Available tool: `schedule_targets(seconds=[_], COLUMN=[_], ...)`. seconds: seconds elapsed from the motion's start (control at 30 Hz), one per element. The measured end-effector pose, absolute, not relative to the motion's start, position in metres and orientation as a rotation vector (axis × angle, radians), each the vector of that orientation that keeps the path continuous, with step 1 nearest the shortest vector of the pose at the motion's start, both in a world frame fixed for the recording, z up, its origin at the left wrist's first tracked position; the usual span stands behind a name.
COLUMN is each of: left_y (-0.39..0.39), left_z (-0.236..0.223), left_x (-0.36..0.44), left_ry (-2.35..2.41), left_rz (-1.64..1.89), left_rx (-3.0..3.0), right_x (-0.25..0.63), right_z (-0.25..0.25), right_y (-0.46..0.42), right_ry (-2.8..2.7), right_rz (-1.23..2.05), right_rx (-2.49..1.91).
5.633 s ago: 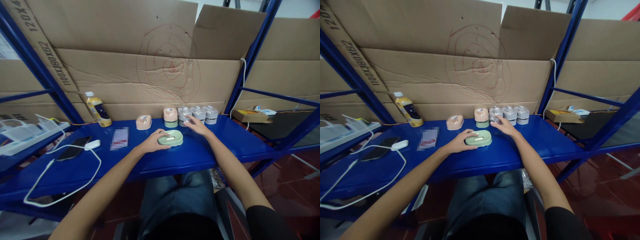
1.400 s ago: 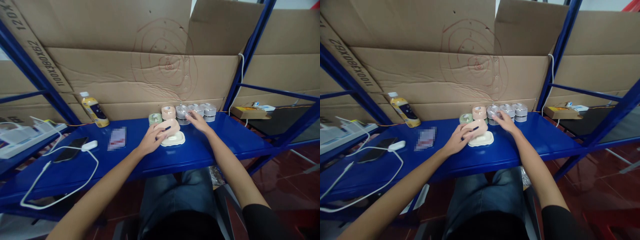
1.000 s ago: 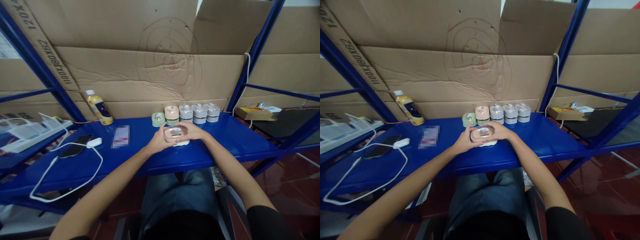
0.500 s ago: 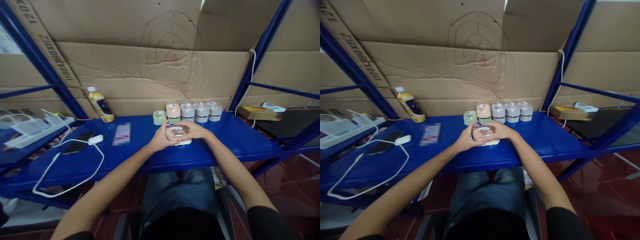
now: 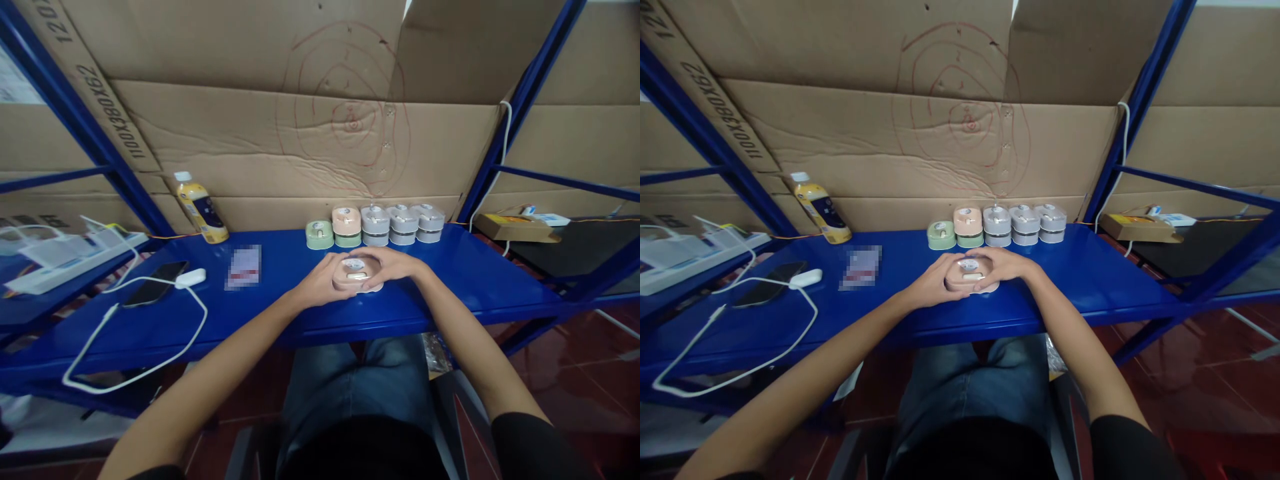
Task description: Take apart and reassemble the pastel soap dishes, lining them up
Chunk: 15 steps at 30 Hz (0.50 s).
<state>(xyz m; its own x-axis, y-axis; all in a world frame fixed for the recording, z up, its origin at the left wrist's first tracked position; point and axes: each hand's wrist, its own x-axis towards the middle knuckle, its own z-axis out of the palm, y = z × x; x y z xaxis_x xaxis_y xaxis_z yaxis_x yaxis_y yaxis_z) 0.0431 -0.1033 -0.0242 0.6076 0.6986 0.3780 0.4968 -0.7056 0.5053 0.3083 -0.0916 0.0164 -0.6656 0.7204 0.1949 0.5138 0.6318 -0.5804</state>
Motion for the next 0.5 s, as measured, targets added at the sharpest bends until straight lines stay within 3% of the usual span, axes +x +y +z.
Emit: schedule_targets(seconds=[0.27,0.43,0.5], left_y=[-0.111,-0.091,-0.071], left_z=[-0.012,0.021,0.036], left_x=[0.027,0.023,0.026], left_ry=[1.127,1.746,1.929], left_rz=[0.968,1.468,1.460], left_rx=[2.564,2.116,1.944], right_x=[0.307,0.366,0.406], right_z=[0.010,0.023,0.019], right_y=[-0.080,-0.049,-0.033], right_ry=[-2.168,-1.248,-0.823], right_rz=[0.555,-0.044,-0.164], right_rx=[-0.966,-1.143,-1.300])
